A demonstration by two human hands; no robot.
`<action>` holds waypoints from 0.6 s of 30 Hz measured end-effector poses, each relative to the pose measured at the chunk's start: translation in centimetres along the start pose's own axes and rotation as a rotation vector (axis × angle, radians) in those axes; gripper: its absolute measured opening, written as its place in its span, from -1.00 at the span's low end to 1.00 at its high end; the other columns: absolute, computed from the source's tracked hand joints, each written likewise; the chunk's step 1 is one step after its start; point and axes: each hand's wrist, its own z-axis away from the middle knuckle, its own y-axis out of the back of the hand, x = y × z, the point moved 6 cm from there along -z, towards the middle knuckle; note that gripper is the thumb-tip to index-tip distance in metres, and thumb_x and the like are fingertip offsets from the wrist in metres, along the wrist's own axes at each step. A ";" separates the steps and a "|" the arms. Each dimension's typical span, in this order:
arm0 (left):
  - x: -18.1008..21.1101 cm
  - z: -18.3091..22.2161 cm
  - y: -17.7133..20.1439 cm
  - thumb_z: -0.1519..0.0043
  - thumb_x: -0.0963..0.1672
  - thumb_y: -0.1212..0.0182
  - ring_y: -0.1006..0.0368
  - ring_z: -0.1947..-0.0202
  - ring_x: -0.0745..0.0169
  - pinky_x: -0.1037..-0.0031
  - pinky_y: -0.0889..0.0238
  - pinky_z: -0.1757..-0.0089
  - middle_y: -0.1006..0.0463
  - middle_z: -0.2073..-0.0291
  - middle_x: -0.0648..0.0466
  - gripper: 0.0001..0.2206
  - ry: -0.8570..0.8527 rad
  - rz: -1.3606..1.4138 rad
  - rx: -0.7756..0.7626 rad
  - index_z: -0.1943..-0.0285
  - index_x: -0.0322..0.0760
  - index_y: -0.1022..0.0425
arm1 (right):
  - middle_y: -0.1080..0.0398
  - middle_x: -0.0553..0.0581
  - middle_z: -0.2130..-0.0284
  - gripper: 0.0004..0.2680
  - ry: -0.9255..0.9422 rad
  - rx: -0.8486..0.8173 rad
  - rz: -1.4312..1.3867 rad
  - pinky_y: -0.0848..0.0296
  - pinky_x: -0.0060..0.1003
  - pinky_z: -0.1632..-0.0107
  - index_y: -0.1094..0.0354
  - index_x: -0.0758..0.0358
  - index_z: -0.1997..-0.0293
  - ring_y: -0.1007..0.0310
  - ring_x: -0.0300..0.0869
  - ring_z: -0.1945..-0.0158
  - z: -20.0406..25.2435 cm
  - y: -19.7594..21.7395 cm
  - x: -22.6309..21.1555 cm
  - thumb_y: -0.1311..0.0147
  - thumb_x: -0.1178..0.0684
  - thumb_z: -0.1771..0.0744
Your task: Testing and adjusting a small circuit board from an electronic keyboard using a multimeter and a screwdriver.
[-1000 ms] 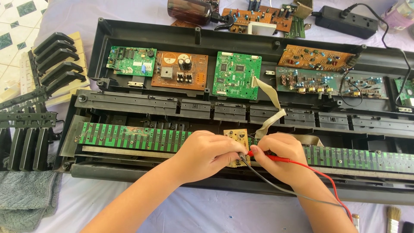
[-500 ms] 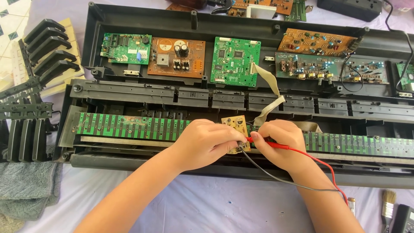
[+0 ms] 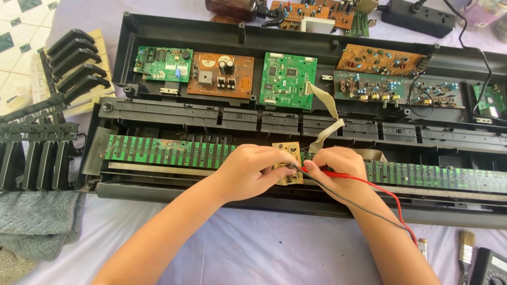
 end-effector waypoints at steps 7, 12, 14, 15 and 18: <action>0.2 -0.2 0.5 -0.26 -0.18 -0.30 -0.42 0.67 0.25 0.49 -0.35 0.46 -0.54 0.55 0.20 -0.87 -0.013 -0.027 0.041 0.07 -0.03 -0.59 | -0.29 0.01 0.75 -0.77 -0.027 -0.053 -0.031 -0.33 -0.35 0.50 -0.36 0.12 0.57 -0.23 -0.09 0.70 0.0 0.2 0.6 -0.18 0.14 -0.35; -0.3 -0.2 0.3 -0.27 -0.19 -0.30 -0.45 0.68 0.22 0.45 -0.33 0.54 -0.63 0.41 0.13 -0.83 -0.035 -0.071 0.013 -0.03 -0.10 -0.58 | -0.23 -0.01 0.76 -0.71 -0.039 -0.001 -0.031 -0.27 -0.30 0.49 -0.30 0.12 0.61 -0.17 -0.06 0.67 1.0 0.7 2.2 -0.16 0.07 -0.39; -1.2 1.3 -0.7 -0.27 -0.20 -0.28 -0.45 0.68 0.23 0.46 -0.33 0.55 -0.64 0.39 0.12 -0.77 -0.011 -0.049 0.022 -0.10 -0.09 -0.57 | -0.23 0.00 0.76 -0.72 -0.057 0.021 -0.050 -0.27 -0.30 0.49 -0.33 0.13 0.59 -0.16 -0.08 0.68 1.8 0.8 2.1 -0.15 0.07 -0.39; -2.0 1.4 -0.7 -0.27 -0.21 -0.27 -0.45 0.67 0.23 0.47 -0.32 0.56 -0.65 0.36 0.11 -0.71 0.008 -0.032 0.035 -0.17 -0.08 -0.55 | -0.24 0.01 0.76 -0.74 -0.066 0.043 -0.070 -0.27 -0.30 0.49 -0.36 0.14 0.57 -0.15 -0.09 0.68 1.4 0.9 2.4 -0.13 0.08 -0.39; -0.8 1.4 -1.2 -0.28 -0.21 -0.26 -0.45 0.65 0.18 0.43 -0.31 0.58 -0.62 0.35 0.09 -0.71 -0.029 -0.071 0.062 -0.18 -0.07 -0.52 | -0.28 -0.01 0.75 -0.72 -0.020 0.093 -0.102 -0.25 -0.36 0.48 -0.33 0.15 0.56 -0.11 -0.18 0.68 1.6 0.9 2.8 -0.07 0.10 -0.43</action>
